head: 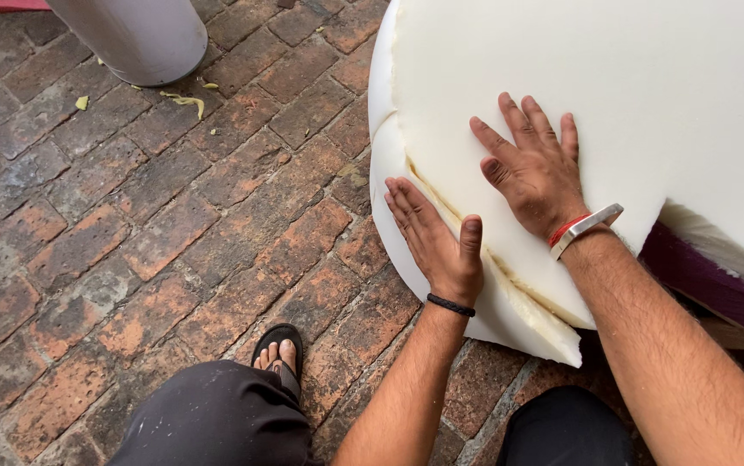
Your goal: The person kneels on a brick floor and repeatedly presses and smooths the curved edge of a large white foam piece with both hands. Another person briefly measures the foam with a tape measure while the person continues to smooth the seam.
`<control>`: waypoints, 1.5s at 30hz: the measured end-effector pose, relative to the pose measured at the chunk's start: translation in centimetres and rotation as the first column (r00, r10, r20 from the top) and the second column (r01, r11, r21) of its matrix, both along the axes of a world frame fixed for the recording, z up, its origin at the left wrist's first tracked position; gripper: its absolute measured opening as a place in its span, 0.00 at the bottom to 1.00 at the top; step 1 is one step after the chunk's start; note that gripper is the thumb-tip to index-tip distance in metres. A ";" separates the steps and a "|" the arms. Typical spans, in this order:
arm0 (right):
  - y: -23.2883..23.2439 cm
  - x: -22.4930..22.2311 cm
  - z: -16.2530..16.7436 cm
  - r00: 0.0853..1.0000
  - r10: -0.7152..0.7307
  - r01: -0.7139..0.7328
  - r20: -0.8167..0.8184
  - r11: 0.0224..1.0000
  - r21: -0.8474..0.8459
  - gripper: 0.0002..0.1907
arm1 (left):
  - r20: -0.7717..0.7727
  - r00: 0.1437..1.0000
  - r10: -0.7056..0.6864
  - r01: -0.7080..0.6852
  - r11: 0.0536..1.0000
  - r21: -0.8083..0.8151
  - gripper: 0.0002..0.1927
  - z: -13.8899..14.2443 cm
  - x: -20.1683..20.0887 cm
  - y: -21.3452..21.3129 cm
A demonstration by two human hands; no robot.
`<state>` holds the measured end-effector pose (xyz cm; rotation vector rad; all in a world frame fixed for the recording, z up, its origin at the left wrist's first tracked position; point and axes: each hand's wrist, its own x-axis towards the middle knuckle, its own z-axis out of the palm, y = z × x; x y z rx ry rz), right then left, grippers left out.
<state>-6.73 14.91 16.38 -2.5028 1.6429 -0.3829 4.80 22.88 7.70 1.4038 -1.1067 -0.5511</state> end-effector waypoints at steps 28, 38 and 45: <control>5.9 -5.7 1.0 0.973 0.138 -0.115 -0.186 0.985 0.130 0.35 | -0.297 0.942 0.157 -0.164 0.986 0.001 0.38 -3.1 -8.5 8.4; 9.0 -8.2 -2.1 0.978 0.113 -0.118 -0.173 0.993 -0.018 0.35 | -0.286 0.872 0.399 -0.376 0.917 0.132 0.33 -1.6 -11.2 7.9; 9.4 -8.5 -2.4 0.984 0.105 -0.108 -0.145 0.994 -0.015 0.34 | -0.262 0.824 0.502 -0.466 0.864 0.190 0.33 -1.2 -12.9 6.9</control>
